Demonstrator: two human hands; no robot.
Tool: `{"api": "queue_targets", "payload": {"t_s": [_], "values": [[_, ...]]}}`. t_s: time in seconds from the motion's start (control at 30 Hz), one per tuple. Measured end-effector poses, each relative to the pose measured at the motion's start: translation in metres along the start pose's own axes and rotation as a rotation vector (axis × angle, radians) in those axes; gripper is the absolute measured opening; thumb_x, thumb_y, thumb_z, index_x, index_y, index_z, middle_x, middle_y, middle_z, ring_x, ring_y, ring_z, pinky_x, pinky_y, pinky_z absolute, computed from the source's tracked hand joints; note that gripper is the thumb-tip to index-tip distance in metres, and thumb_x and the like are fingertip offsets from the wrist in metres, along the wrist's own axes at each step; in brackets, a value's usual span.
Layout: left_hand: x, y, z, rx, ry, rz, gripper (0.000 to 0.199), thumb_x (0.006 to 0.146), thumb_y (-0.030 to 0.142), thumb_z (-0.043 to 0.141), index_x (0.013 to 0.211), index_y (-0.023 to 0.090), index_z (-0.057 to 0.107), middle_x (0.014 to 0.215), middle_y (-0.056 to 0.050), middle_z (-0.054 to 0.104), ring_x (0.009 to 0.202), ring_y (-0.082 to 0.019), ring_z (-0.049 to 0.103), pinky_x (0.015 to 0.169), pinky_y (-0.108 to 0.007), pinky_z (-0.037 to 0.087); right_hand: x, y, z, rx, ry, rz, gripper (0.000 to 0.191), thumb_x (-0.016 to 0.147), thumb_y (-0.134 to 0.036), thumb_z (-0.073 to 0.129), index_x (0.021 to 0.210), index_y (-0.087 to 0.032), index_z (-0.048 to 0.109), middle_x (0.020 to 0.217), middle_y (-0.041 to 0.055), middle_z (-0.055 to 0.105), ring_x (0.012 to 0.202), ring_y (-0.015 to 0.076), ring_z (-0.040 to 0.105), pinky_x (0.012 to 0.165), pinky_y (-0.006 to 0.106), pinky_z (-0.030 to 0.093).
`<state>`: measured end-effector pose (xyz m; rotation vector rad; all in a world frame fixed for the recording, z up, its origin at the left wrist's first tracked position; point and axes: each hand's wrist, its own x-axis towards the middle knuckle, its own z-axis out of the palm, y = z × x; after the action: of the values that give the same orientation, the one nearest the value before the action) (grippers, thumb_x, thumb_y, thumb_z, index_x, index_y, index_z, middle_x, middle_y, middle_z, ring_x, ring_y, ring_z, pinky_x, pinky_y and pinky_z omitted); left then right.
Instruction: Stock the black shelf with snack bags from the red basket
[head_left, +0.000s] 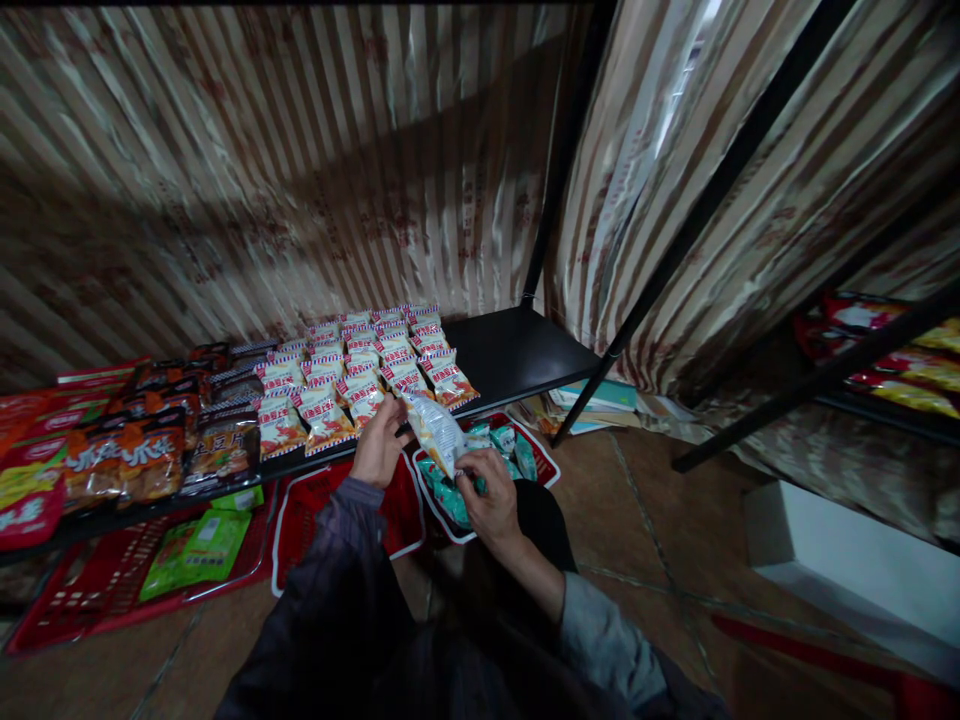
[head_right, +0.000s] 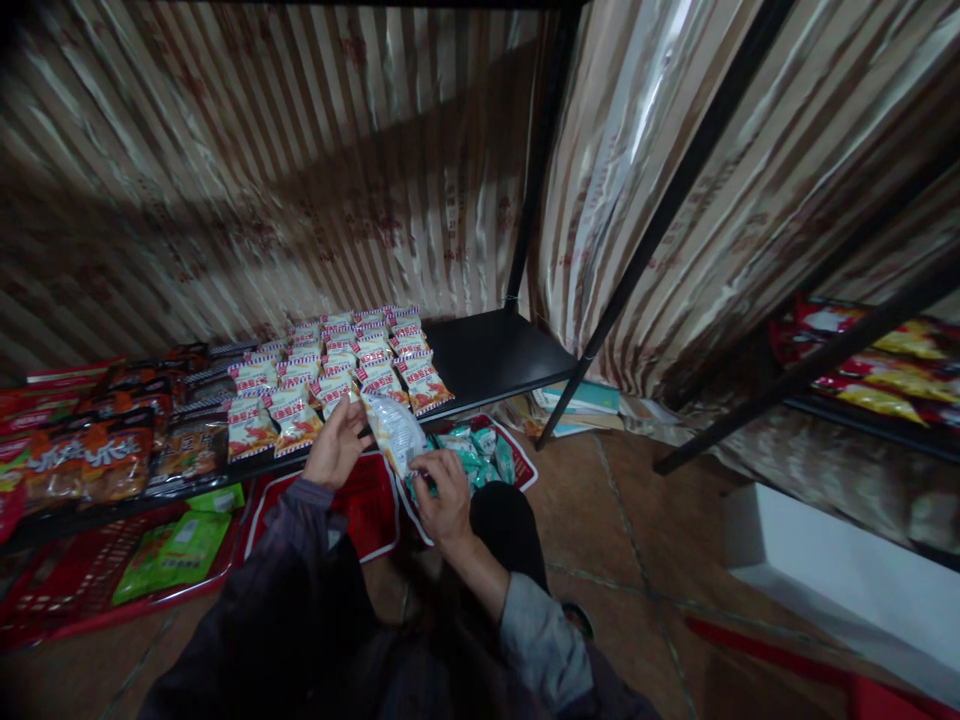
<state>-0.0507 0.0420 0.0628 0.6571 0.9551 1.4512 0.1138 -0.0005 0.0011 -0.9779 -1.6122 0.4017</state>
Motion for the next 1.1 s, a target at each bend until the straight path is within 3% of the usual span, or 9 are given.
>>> {"api": "queue_targets", "payload": {"t_s": [0.1, 0.23, 0.47, 0.57, 0.67, 0.77, 0.83, 0.93, 1.1], "values": [[-0.001, -0.001, 0.0, -0.013, -0.01, 0.0, 0.044, 0.061, 0.055, 0.071, 0.084, 0.018, 0.062, 0.095, -0.007, 0.068, 0.09, -0.019, 0.063, 0.073, -0.03, 0.05, 0.002, 0.0, -0.004, -0.119, -0.053, -0.128, 0.023, 0.081, -0.011, 0.049, 0.087, -0.026, 0.067, 0.079, 0.0033, 0.057, 0.078, 0.019, 0.052, 0.071, 0.034, 0.043], [0.003, -0.004, 0.0, -0.004, 0.114, 0.014, 0.042, 0.057, 0.048, 0.076, 0.08, 0.017, 0.06, 0.085, -0.005, 0.068, 0.077, -0.015, 0.064, 0.07, -0.029, 0.05, 0.002, 0.003, -0.005, -0.207, -0.1, -0.225, 0.027, 0.083, -0.009, 0.048, 0.087, -0.027, 0.068, 0.078, 0.0036, 0.058, 0.081, 0.0194, 0.051, 0.073, 0.034, 0.043], [0.008, -0.006, -0.002, 0.029, 0.234, 0.078, 0.041, 0.058, 0.047, 0.074, 0.081, 0.016, 0.06, 0.074, -0.002, 0.068, 0.068, -0.012, 0.063, 0.064, -0.025, 0.048, -0.003, 0.0, -0.003, -0.169, -0.143, -0.209, 0.03, 0.08, -0.007, 0.046, 0.094, -0.026, 0.066, 0.089, 0.0047, 0.059, 0.09, 0.021, 0.051, 0.081, 0.038, 0.044], [0.01, -0.003, -0.004, -0.022, 0.286, 0.106, 0.038, 0.059, 0.043, 0.075, 0.08, 0.016, 0.059, 0.072, -0.001, 0.067, 0.067, -0.012, 0.063, 0.065, -0.025, 0.048, -0.003, -0.002, -0.003, -0.062, 0.007, -0.039, 0.022, 0.08, -0.016, 0.051, 0.098, -0.023, 0.061, 0.097, 0.0064, 0.058, 0.096, 0.0226, 0.052, 0.085, 0.041, 0.043], [0.011, 0.001, -0.004, -0.056, 0.336, 0.129, 0.034, 0.059, 0.039, 0.075, 0.078, 0.017, 0.057, 0.071, 0.0, 0.066, 0.067, -0.013, 0.063, 0.066, -0.026, 0.049, 0.001, 0.001, -0.001, 0.142, 0.125, 0.313, 0.023, 0.078, -0.029, 0.06, 0.1, -0.022, 0.056, 0.096, 0.006, 0.058, 0.093, 0.0213, 0.055, 0.081, 0.037, 0.046], [0.01, 0.001, -0.002, -0.087, 0.343, 0.118, 0.033, 0.058, 0.036, 0.076, 0.077, 0.016, 0.057, 0.069, 0.001, 0.065, 0.063, -0.011, 0.062, 0.066, -0.025, 0.049, 0.007, 0.004, 0.004, 0.471, 0.065, 0.65, 0.035, 0.07, -0.039, 0.069, 0.097, -0.023, 0.055, 0.082, 0.0014, 0.061, 0.078, 0.0171, 0.058, 0.071, 0.031, 0.049], [0.009, 0.0, 0.0, -0.099, 0.328, 0.117, 0.034, 0.058, 0.036, 0.076, 0.078, 0.016, 0.058, 0.07, 0.002, 0.065, 0.062, -0.01, 0.061, 0.065, -0.024, 0.049, 0.01, 0.004, 0.008, 0.669, 0.023, 0.797, 0.041, 0.063, -0.043, 0.076, 0.092, -0.022, 0.055, 0.075, -0.0016, 0.062, 0.071, 0.015, 0.059, 0.068, 0.029, 0.049], [0.007, -0.002, 0.002, -0.106, 0.316, 0.114, 0.034, 0.057, 0.037, 0.077, 0.075, 0.015, 0.058, 0.068, 0.002, 0.065, 0.06, -0.009, 0.061, 0.063, -0.023, 0.049, 0.01, 0.002, 0.012, 0.834, 0.035, 0.908, 0.044, 0.054, -0.042, 0.082, 0.084, -0.022, 0.057, 0.07, -0.0039, 0.063, 0.064, 0.0119, 0.058, 0.065, 0.027, 0.05], [0.007, -0.002, 0.002, -0.105, 0.334, 0.113, 0.038, 0.054, 0.039, 0.079, 0.076, 0.015, 0.059, 0.065, 0.003, 0.065, 0.057, -0.008, 0.06, 0.059, -0.022, 0.047, 0.008, 0.002, 0.013, 0.84, 0.033, 0.905, 0.037, 0.052, -0.039, 0.084, 0.065, -0.019, 0.055, 0.057, -0.0056, 0.059, 0.055, 0.0081, 0.054, 0.059, 0.022, 0.047]]}}
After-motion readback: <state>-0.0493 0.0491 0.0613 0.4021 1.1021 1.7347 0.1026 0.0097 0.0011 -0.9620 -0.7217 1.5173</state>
